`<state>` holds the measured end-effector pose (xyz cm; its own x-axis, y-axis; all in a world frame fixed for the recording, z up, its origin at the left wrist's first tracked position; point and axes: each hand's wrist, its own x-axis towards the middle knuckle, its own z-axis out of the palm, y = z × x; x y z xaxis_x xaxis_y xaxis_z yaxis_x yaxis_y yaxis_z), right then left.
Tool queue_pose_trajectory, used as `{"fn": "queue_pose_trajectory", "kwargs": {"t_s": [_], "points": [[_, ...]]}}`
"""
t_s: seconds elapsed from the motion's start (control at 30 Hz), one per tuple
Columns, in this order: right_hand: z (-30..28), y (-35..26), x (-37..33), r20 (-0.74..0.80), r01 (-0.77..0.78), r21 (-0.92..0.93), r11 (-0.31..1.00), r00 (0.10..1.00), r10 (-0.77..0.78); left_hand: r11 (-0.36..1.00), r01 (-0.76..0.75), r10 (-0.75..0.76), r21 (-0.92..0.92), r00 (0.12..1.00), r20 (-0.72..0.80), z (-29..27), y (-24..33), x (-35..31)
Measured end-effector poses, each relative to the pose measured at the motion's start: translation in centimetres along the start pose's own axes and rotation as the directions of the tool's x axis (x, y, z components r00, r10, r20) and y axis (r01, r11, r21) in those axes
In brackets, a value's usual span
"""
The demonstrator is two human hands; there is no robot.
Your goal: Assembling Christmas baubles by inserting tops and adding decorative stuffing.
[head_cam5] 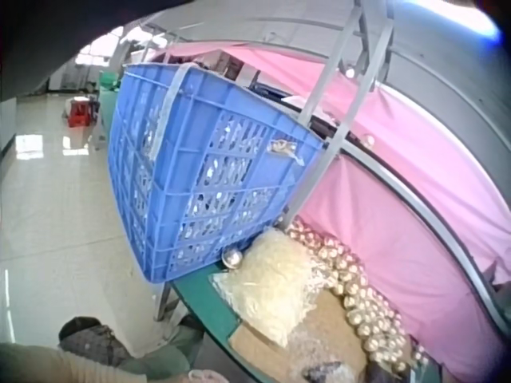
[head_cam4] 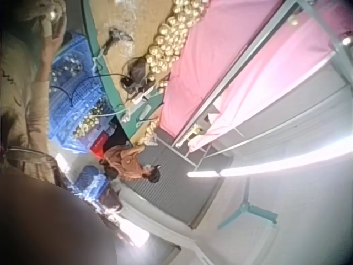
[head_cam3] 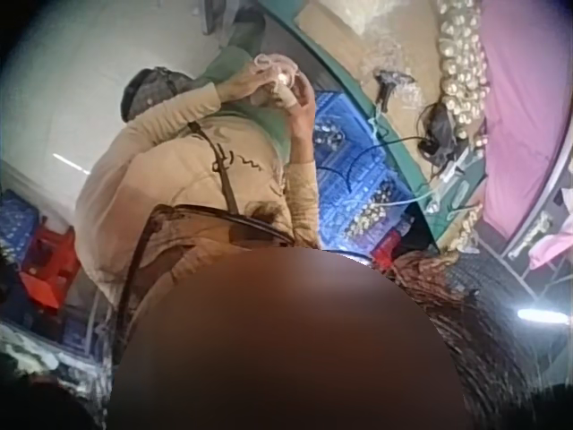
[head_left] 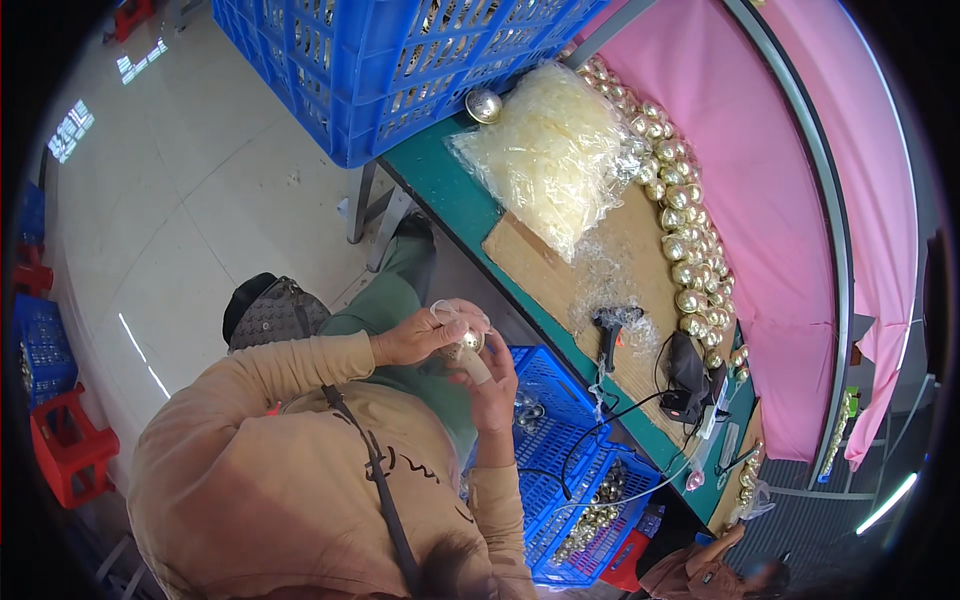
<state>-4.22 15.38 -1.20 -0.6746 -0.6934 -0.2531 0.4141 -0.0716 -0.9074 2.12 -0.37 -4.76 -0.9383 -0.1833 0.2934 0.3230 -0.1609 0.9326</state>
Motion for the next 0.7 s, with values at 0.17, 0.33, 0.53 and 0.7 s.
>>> {"fn": "queue_pose_trajectory", "kwargs": {"t_s": [0.17,0.33,0.53,0.7], "points": [[-3.6,-3.1,-0.7,-0.228,0.288,-0.461,0.840,0.876,-0.425,0.993,-0.030,0.031,0.118,0.999,-0.006,-0.2,1.1,0.5],[-11.9,-8.3,0.7,-0.179,0.061,-0.956,0.287,0.655,-0.734,0.997,0.005,-0.003,0.080,1.000,-0.027,0.3,2.3,1.4],[-15.5,-9.9,4.2,-0.072,-0.084,-0.996,0.013,0.764,-0.642,0.993,0.016,-0.012,0.120,0.999,-0.038,0.8,3.0,1.7],[-17.7,-12.0,6.8,-0.116,-0.110,-0.993,0.038,0.880,-0.461,0.986,0.024,-0.022,0.168,1.000,-0.010,1.2,3.3,2.6]]}}
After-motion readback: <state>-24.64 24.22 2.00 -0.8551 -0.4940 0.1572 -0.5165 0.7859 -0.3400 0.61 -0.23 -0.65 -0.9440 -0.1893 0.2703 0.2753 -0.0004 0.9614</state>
